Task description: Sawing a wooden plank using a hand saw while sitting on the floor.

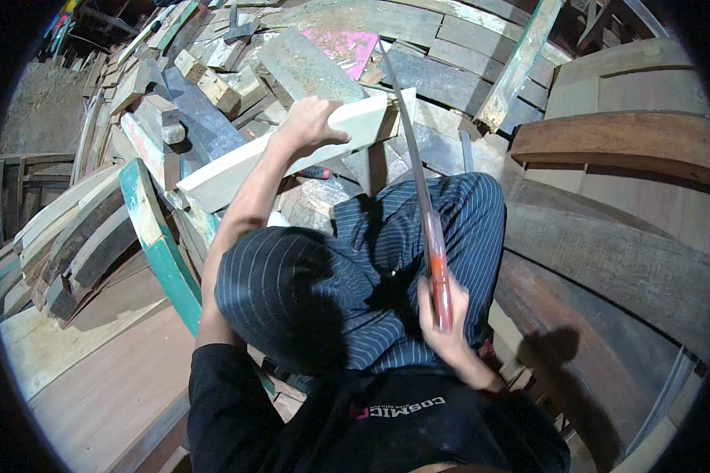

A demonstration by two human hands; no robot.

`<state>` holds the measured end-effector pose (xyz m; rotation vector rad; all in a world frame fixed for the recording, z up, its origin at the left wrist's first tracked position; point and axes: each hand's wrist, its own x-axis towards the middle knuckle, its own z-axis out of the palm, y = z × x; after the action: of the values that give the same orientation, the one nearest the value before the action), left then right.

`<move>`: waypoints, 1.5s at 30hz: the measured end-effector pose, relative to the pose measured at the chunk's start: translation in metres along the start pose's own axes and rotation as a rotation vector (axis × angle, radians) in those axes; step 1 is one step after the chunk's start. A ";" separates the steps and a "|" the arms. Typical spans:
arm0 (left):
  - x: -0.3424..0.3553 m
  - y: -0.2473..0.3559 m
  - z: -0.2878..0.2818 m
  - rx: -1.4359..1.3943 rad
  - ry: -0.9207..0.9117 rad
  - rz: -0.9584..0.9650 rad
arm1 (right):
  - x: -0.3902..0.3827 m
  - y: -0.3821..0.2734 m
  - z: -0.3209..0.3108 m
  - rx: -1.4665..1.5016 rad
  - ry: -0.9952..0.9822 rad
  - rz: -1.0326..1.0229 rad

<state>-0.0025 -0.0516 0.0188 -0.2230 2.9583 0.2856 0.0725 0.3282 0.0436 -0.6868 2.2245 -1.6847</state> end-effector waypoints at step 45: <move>-0.012 0.040 0.024 0.243 0.130 -0.135 | 0.081 -0.017 -0.045 0.437 0.049 0.448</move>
<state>0.0066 -0.0066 0.0046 -0.4209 3.0489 -0.1095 -0.0143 0.3195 0.0786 -0.0359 1.7635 -1.8535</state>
